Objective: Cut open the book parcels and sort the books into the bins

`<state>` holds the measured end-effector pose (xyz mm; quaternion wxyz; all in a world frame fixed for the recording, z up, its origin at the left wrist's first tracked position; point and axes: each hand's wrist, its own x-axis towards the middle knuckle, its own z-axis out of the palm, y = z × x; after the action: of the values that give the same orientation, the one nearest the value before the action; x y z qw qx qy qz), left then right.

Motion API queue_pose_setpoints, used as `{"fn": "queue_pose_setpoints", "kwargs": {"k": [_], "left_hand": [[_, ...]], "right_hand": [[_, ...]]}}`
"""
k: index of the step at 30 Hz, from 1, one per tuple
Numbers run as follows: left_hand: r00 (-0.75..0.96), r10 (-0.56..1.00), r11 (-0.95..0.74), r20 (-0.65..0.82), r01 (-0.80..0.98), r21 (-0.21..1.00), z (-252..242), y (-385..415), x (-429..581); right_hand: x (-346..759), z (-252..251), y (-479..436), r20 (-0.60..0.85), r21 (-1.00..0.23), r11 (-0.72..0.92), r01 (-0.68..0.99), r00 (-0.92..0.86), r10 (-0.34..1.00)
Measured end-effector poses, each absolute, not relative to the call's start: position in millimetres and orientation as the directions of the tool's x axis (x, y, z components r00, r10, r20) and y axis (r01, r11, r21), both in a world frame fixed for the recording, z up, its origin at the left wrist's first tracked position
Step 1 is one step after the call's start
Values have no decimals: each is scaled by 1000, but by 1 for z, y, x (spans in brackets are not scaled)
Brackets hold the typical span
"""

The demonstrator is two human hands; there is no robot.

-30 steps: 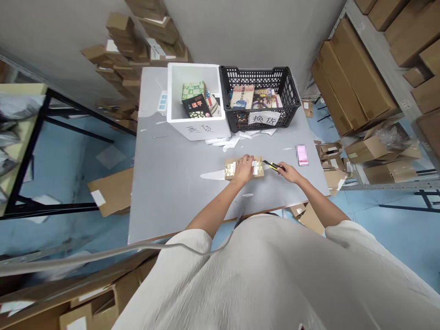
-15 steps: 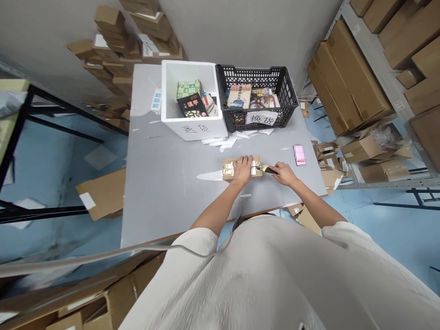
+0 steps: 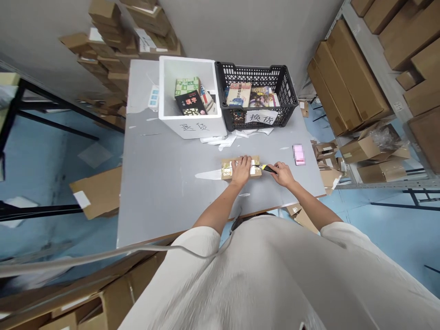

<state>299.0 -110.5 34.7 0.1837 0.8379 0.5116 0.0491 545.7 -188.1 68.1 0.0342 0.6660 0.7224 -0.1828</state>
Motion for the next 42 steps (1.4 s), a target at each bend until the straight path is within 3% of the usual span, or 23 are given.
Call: {"fn": "queue_pose_setpoints", "kwargs": {"k": [13, 24, 30, 38, 42], "left_hand": [[457, 884, -392, -98, 839, 376, 26, -110, 301], [460, 884, -397, -79, 830, 391, 26, -109, 300], [441, 896, -377, -50, 815, 439, 23, -109, 302], [442, 896, -368, -48, 796, 481, 20, -107, 301], [429, 902, -351, -40, 786, 509, 19, -109, 302]], "right_hand": [[550, 59, -182, -309, -308, 16, 951, -116, 944], [574, 59, -186, -251, -268, 35, 963, -105, 962], [565, 42, -176, -247, -360, 41, 932, -138, 959], [587, 43, -177, -183, -357, 65, 932, -137, 974], [593, 33, -184, -181, -419, 65, 905, -154, 971]]}}
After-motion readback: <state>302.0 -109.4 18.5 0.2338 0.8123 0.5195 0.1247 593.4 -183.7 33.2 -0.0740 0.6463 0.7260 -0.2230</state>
